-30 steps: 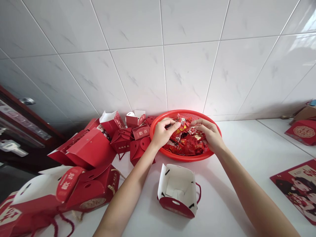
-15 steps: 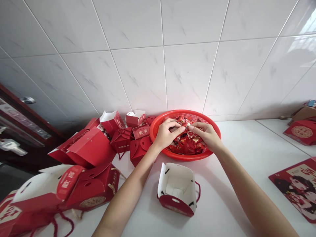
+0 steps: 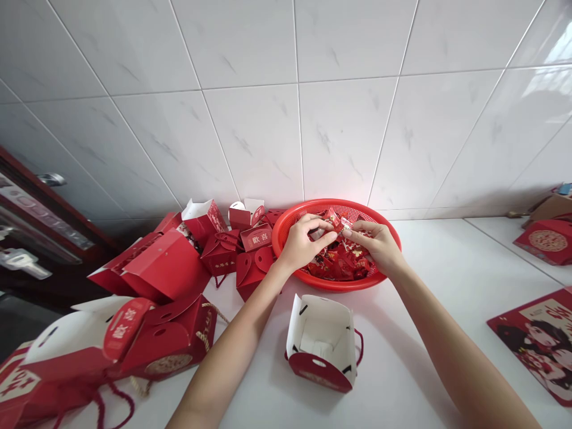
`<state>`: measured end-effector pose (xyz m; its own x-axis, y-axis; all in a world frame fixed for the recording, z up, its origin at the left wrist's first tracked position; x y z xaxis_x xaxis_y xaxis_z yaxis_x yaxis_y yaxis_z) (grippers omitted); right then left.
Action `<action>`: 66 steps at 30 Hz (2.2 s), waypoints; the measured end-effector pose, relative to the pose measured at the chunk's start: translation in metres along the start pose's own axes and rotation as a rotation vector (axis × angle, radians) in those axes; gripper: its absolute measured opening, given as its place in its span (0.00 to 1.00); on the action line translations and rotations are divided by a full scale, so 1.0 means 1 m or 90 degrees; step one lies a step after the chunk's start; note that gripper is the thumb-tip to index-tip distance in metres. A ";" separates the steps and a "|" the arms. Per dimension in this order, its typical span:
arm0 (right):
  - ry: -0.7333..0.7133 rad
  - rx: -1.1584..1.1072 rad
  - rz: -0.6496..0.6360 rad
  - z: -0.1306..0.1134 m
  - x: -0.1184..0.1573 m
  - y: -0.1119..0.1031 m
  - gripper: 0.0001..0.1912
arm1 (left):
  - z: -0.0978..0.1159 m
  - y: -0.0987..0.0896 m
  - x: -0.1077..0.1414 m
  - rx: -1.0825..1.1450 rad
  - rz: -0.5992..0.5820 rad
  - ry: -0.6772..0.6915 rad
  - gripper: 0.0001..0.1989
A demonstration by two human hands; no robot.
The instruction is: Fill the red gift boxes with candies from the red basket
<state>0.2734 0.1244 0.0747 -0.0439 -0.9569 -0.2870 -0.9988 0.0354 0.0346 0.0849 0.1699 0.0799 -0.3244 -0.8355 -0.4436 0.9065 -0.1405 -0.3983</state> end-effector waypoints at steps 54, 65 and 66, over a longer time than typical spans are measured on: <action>-0.018 0.038 -0.050 -0.003 0.000 0.000 0.23 | -0.003 -0.005 -0.002 0.012 -0.017 -0.032 0.10; -0.064 -0.046 -0.080 -0.001 0.001 -0.004 0.12 | -0.010 0.000 -0.003 0.078 0.019 -0.120 0.11; -0.061 -0.066 -0.087 0.000 0.001 -0.004 0.11 | -0.010 0.000 -0.002 0.090 0.044 -0.143 0.12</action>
<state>0.2777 0.1230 0.0746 0.0851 -0.9187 -0.3857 -0.9881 -0.1276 0.0858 0.0830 0.1772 0.0723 -0.2069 -0.9403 -0.2702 0.9581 -0.1388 -0.2504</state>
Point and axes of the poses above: each hand's wrist, its own x-axis away from the middle knuckle, its own y-axis out of the palm, z = x × y, the point moved 1 cm from there along -x, towards the middle knuckle, and after that the axes turned 5 degrees about -y, right-handed, at the moved point
